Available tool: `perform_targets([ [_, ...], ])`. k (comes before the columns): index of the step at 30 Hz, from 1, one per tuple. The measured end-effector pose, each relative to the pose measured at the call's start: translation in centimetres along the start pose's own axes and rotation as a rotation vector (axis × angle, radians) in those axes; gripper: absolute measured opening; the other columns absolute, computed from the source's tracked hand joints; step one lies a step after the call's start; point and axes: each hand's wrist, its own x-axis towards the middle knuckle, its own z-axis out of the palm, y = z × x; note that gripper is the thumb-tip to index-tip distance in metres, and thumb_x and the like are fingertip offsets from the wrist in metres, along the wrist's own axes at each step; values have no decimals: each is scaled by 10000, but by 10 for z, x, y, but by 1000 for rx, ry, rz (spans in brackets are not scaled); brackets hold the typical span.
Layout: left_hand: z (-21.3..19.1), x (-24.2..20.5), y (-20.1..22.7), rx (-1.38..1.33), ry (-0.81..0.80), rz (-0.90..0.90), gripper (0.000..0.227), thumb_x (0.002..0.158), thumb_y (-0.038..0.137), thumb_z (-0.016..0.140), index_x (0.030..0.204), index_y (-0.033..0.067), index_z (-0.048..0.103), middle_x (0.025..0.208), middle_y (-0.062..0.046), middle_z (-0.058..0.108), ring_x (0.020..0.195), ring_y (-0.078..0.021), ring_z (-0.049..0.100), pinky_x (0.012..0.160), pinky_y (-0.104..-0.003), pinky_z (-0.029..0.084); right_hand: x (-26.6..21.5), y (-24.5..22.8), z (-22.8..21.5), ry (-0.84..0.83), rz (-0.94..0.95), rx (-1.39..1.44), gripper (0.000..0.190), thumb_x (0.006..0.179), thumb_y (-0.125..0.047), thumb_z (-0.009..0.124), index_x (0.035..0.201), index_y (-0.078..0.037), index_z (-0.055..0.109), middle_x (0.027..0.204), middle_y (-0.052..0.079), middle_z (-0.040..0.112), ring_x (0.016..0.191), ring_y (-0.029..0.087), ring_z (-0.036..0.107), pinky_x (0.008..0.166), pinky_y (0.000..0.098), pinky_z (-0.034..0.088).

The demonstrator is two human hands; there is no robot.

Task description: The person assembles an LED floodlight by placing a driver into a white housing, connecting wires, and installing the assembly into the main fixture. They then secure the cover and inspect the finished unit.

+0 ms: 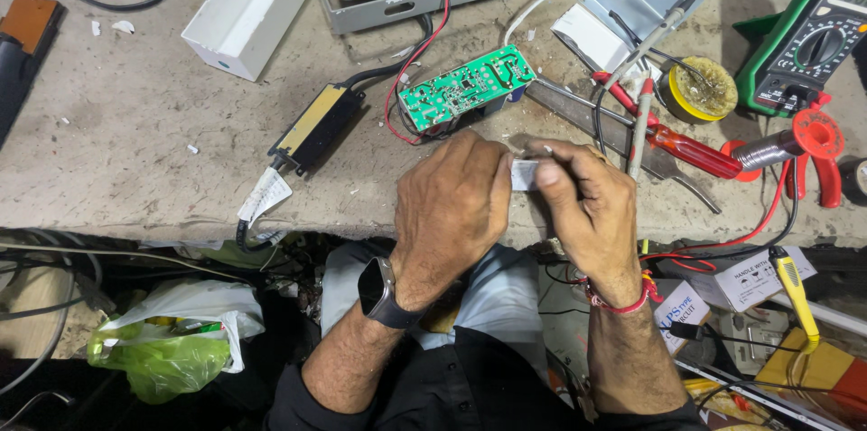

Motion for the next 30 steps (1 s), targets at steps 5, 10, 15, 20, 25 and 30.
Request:
perform_targets([
  [5,0,-3,-1,-70,1,46,109,965,111,684,1025,19,682,944,-106,653,872,-303,677,722,-432,544,4,-6,3,-11,-94,-101,201,990,-149,741,1145,-22,720,952,98,729,839,197,681,773,327,530],
  [10,-10,-4,-4,-260,-112,-14,230,960,214,735,1101,39,688,1012,-100,701,917,-309,701,753,-424,552,3,-4,6,-7,-13,-161,118,1024,-129,678,1015,-13,699,883,119,702,806,235,686,735,339,517],
  [15,-11,-2,-9,-296,-188,15,385,922,261,745,1221,34,660,1063,-126,696,977,-346,687,795,-439,543,-1,4,10,84,-3,-174,227,1104,-183,614,1007,18,654,869,118,686,774,197,667,702,332,509],
  [20,-10,-3,-9,-248,-210,-11,363,919,253,749,1201,38,671,1043,-116,700,965,-331,685,789,-442,538,-3,8,10,184,192,-77,321,1127,-248,563,943,5,635,697,29,619,628,79,533,563,290,445],
  [25,-11,-5,-10,-228,-207,-5,375,903,243,760,1208,40,675,1030,-117,699,965,-330,681,790,-443,536,-2,4,11,198,194,-5,255,1099,-220,633,1013,17,671,814,72,661,753,86,565,665,277,473],
  [30,-8,-4,-9,-205,-188,-9,391,893,217,762,1228,43,661,1036,-122,702,971,-339,679,796,-446,538,3,-7,1,56,-136,-45,178,1030,-106,689,1156,16,716,1136,143,722,1073,230,694,951,320,546],
])
